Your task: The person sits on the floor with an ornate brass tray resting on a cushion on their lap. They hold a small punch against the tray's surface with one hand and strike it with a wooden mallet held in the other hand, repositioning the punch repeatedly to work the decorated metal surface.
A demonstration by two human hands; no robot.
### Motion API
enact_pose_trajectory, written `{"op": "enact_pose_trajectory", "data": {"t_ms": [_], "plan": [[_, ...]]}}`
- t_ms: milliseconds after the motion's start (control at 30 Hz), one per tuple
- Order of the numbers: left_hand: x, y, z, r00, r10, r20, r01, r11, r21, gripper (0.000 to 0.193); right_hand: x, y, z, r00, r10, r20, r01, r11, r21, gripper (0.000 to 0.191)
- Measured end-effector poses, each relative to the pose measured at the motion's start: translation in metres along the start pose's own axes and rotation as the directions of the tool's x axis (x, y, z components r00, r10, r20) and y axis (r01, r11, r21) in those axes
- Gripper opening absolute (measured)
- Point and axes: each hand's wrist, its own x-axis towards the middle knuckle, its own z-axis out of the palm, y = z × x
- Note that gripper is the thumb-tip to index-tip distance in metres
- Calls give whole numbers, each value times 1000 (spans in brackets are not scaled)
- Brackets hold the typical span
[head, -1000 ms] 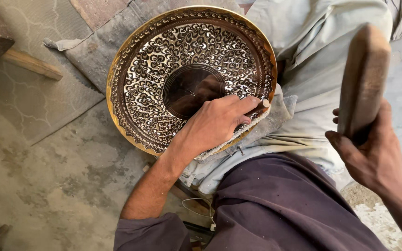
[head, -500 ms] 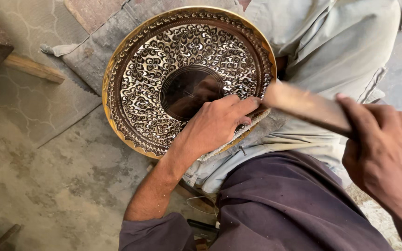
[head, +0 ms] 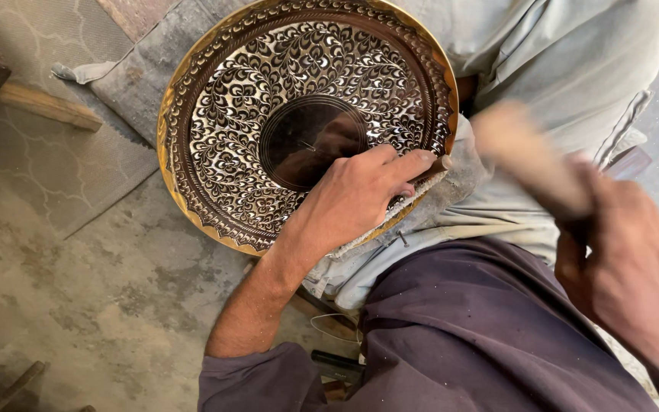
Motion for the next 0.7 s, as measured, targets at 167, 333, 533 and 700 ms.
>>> {"op": "enact_pose_trajectory", "data": {"t_ms": [167,333,533,700], "plan": [[-3,1,-3,999,33,-25,-33,999,-21,35,8,-6,-6,996,86,-6,-80,955,284,62],[-1,7,-2,999,-18,27,19,999,-29,38,8,0,-9,991,-104,85,124,952,-279,67],[-4,5,-1,988,16,-152,-31,995,-95,40,-4,45,21,968,231,96,-245,792,560,57],[-1,0,0,996,-4,-94,-7,992,-124,40,-11,95,62,992,115,-57,-64,823,565,39]]}}
